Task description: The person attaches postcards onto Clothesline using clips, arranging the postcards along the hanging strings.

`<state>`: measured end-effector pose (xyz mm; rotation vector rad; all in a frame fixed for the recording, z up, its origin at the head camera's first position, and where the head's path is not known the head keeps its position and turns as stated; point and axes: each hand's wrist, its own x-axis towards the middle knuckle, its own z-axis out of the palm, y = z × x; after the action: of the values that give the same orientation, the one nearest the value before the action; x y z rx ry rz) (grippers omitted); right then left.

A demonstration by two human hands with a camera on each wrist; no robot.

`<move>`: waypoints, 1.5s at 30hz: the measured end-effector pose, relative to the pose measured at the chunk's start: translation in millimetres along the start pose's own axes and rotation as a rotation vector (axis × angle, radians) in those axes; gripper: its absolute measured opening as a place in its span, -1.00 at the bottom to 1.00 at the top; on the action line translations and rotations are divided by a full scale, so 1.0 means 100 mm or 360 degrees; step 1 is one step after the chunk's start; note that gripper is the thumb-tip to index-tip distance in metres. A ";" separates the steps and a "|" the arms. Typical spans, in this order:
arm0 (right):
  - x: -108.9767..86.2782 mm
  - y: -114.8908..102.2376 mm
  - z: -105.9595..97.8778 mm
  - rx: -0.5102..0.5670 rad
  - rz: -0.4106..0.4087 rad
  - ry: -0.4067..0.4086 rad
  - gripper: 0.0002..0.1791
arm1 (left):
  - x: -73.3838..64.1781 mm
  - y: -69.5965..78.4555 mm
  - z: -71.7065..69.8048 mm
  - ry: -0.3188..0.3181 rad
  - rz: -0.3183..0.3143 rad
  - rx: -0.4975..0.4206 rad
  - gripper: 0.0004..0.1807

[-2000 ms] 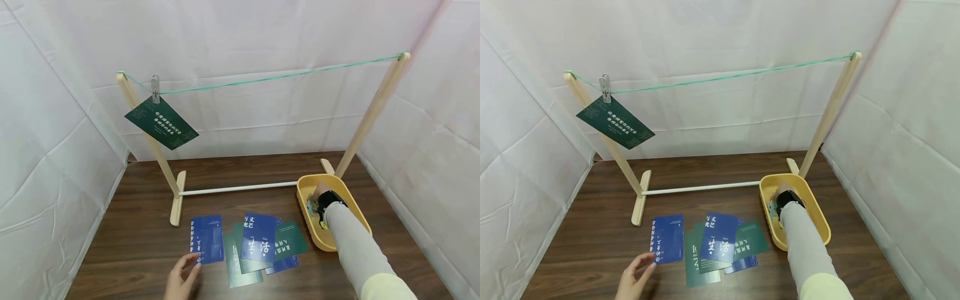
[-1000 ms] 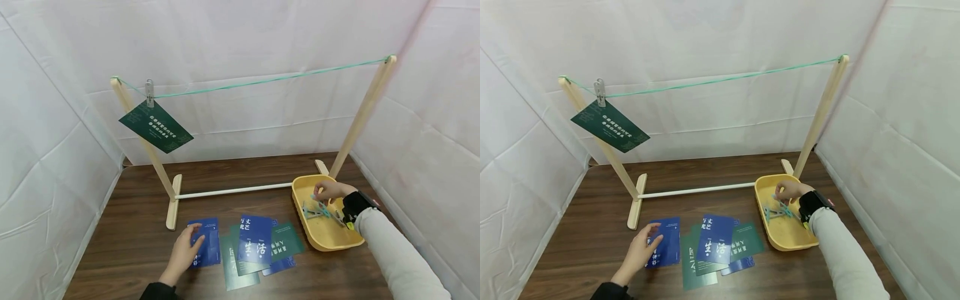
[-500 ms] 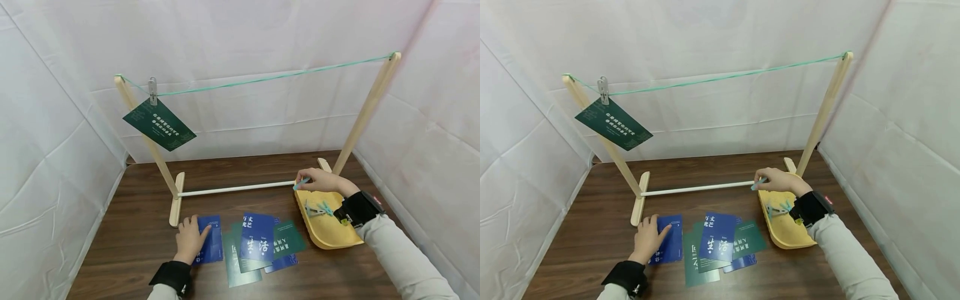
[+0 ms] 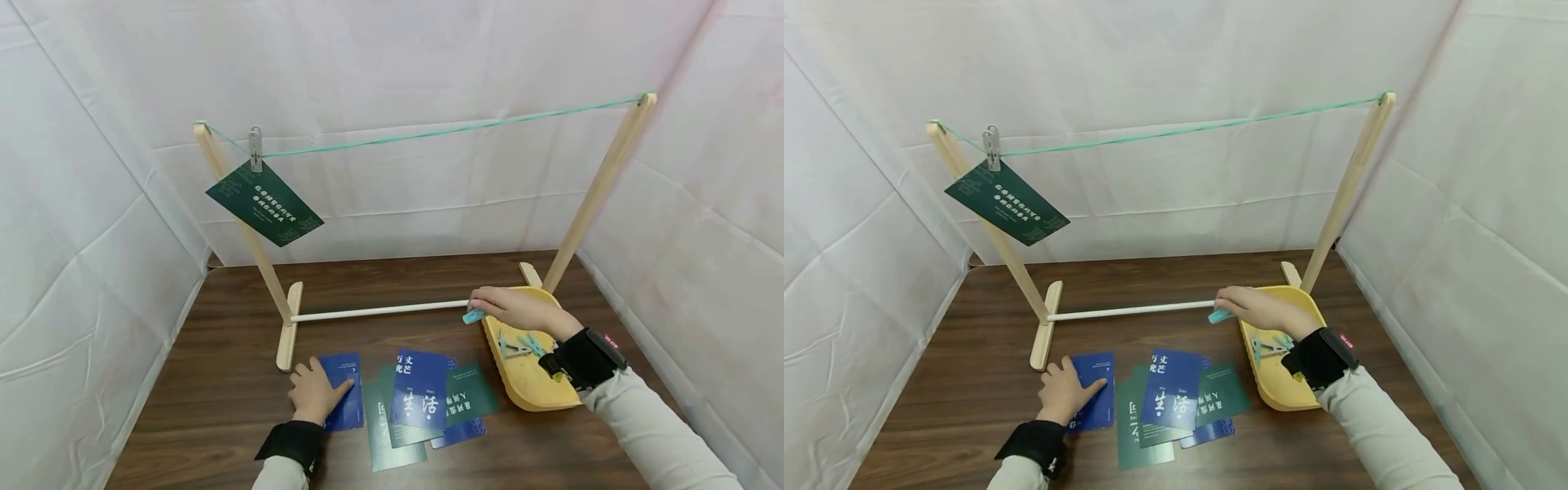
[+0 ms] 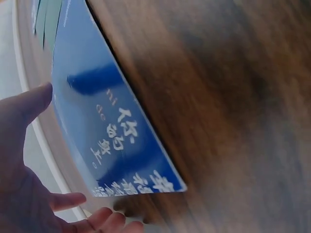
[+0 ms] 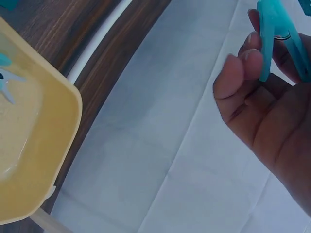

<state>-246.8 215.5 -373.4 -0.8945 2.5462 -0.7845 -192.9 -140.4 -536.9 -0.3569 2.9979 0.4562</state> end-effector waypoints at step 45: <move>-0.04 -0.22 0.13 0.0005 0.0052 0.0559 -0.62 | 0.06 -0.12 -0.47 -0.0019 0.0341 -0.0743 -0.40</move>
<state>-228.1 198.9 -370.1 -0.7682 2.8484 -1.0129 -198.0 -166.8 -496.7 -0.0570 2.8999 1.1780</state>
